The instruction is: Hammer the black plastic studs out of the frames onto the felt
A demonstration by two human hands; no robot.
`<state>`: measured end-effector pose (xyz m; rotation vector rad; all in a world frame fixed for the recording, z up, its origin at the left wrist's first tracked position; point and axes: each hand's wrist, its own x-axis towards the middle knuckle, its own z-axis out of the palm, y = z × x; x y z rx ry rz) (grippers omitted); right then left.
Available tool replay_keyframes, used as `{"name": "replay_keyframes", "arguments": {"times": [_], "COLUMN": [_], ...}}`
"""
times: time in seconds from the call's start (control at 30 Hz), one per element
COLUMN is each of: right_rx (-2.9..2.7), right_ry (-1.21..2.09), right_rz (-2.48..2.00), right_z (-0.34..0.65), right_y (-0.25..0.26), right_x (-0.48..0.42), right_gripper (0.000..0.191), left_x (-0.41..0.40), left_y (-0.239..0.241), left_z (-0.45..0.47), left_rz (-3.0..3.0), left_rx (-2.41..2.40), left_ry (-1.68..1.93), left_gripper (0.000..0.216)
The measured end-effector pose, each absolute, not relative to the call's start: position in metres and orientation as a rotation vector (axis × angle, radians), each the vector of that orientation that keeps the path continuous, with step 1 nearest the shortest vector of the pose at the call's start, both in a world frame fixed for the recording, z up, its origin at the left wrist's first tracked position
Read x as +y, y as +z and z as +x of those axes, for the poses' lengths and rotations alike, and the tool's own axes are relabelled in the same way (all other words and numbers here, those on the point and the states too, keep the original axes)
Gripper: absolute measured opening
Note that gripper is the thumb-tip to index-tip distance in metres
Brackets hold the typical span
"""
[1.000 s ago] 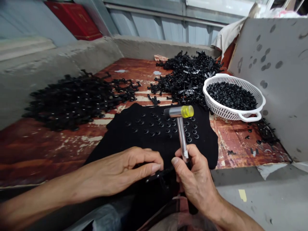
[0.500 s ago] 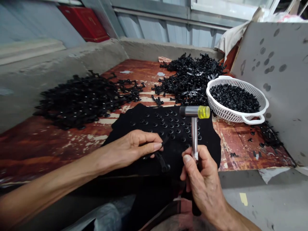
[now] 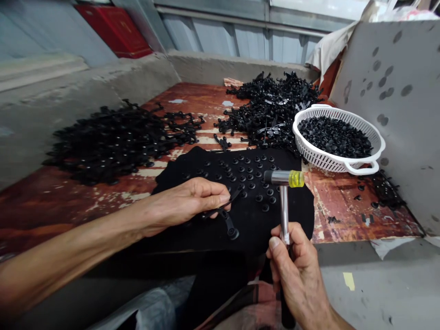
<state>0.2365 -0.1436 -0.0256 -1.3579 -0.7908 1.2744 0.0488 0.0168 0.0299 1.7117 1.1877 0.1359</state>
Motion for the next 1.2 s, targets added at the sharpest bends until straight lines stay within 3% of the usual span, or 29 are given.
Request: {"name": "replay_keyframes", "arguments": {"times": [0.23, 0.6, 0.77, 0.93, 1.2], "right_rx": [-0.798, -0.932, -1.341, -1.75, -1.9], "right_ry": [1.272, 1.3, 0.948, 0.504, 0.484], "right_rz": [-1.383, -1.416, -1.539, -1.382, -1.424], "right_z": [0.232, 0.239, 0.245, 0.249, 0.251], "right_y": [-0.023, -0.03, -0.016, -0.006, 0.008], "right_x": [-0.143, -0.145, -0.145, -0.137, -0.129], "right_gripper": [0.038, 0.029, 0.041, 0.061, 0.067], "left_x": [0.017, 0.014, 0.016, 0.019, 0.019], "left_y": [0.032, 0.04, 0.039, 0.032, 0.038], "left_z": [0.05, 0.057, 0.056, 0.054, 0.057], "left_rz": [1.723, 1.71, 1.691, 1.67, 1.596], "left_rx": [1.185, 1.257, 1.25, 1.253, 1.215], "left_ry": [0.111, 0.079, 0.058, 0.044, 0.063], "left_gripper": [0.03, 0.028, 0.028, 0.031, 0.024]}}
